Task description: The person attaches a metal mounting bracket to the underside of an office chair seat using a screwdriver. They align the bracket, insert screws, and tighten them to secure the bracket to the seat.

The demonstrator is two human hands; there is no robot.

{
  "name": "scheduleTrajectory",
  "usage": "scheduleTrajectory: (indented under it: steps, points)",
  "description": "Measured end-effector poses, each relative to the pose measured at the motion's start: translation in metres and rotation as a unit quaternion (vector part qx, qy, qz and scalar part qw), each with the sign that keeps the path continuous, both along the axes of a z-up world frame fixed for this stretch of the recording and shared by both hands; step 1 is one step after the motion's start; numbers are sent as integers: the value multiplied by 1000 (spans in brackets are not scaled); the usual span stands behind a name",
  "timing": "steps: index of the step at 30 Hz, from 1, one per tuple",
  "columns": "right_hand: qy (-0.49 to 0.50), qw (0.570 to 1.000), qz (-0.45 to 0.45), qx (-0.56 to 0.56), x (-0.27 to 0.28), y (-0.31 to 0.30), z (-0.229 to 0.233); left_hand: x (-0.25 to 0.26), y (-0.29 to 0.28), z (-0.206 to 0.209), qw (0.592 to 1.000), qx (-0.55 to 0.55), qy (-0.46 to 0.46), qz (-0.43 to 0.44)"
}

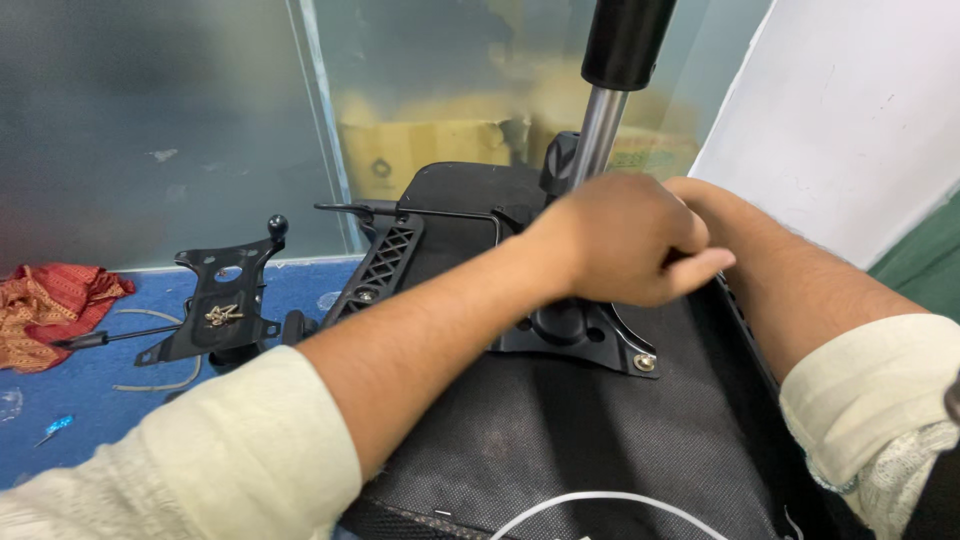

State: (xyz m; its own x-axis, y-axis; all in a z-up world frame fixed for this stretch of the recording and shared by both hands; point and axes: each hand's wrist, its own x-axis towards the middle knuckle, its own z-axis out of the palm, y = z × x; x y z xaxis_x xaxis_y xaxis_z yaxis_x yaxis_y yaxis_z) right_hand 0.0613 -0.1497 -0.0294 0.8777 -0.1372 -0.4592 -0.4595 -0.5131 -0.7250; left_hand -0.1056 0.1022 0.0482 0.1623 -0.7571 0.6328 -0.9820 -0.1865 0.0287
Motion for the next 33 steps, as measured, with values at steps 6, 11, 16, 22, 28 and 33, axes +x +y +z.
scheduleTrajectory:
  steps: [6, 11, 16, 22, 28, 33]
  points:
    - [-8, 999, -27, 16, 5, -5, 6, 39, -88, -23, 938, 104, 244, 222]
    - [-14, 999, -36, 23, 17, -19, 0, 96, -111, -52, 880, 129, 290, 353]
    - [-33, 999, -14, 32, 26, -23, -9, 111, -118, -58, 872, 247, 238, 349]
    - [-31, 999, -30, 25, 10, -11, 2, 87, -102, -60, 889, 279, 163, 325]
    - [-35, 999, -30, 30, -4, 0, 10, 75, -100, -61, 895, 225, 185, 337]
    - [-28, 998, -25, 49, -7, 0, 12, 78, -102, -64, 896, 209, 181, 346]
